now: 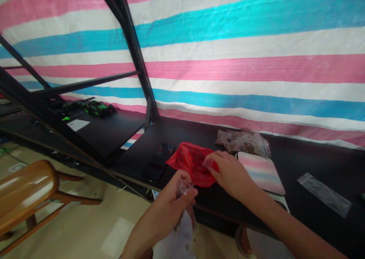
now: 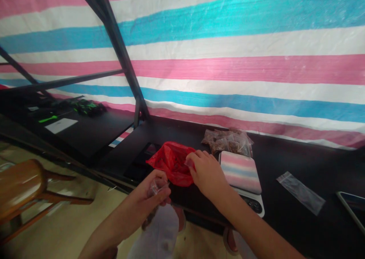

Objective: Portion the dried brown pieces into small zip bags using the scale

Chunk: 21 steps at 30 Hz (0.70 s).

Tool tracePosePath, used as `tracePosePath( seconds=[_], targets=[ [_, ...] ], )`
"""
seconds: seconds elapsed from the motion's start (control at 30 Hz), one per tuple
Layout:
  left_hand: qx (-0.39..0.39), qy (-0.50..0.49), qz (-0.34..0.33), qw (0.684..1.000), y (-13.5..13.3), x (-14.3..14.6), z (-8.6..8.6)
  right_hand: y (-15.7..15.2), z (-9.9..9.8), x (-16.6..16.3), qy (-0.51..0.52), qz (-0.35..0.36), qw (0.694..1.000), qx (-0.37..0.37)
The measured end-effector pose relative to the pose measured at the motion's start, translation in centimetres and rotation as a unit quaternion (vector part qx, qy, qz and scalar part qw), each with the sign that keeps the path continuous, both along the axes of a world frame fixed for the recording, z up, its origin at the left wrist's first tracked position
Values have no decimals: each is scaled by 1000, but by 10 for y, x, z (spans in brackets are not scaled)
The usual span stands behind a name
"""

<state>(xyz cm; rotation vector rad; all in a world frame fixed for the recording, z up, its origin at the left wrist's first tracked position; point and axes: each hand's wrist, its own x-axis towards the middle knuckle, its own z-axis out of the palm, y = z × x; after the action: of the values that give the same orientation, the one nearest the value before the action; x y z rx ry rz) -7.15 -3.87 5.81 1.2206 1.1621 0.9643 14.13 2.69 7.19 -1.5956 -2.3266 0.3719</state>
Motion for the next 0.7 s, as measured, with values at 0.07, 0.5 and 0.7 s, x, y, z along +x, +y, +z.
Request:
tracePosePath(
  seconds=[0.07,0.5,0.7],
  targets=[
    [-40,14,-43,998,2,8,-10,-4,-7,0,-26,-27,999,4],
    [-43,-52,-23,997,23,37,-30,-12,-17,14,5,-81,997,2],
    [-25,-26,-3,999,26,38,-32,-16,-11,15,-45,-79,996,8]
  ],
)
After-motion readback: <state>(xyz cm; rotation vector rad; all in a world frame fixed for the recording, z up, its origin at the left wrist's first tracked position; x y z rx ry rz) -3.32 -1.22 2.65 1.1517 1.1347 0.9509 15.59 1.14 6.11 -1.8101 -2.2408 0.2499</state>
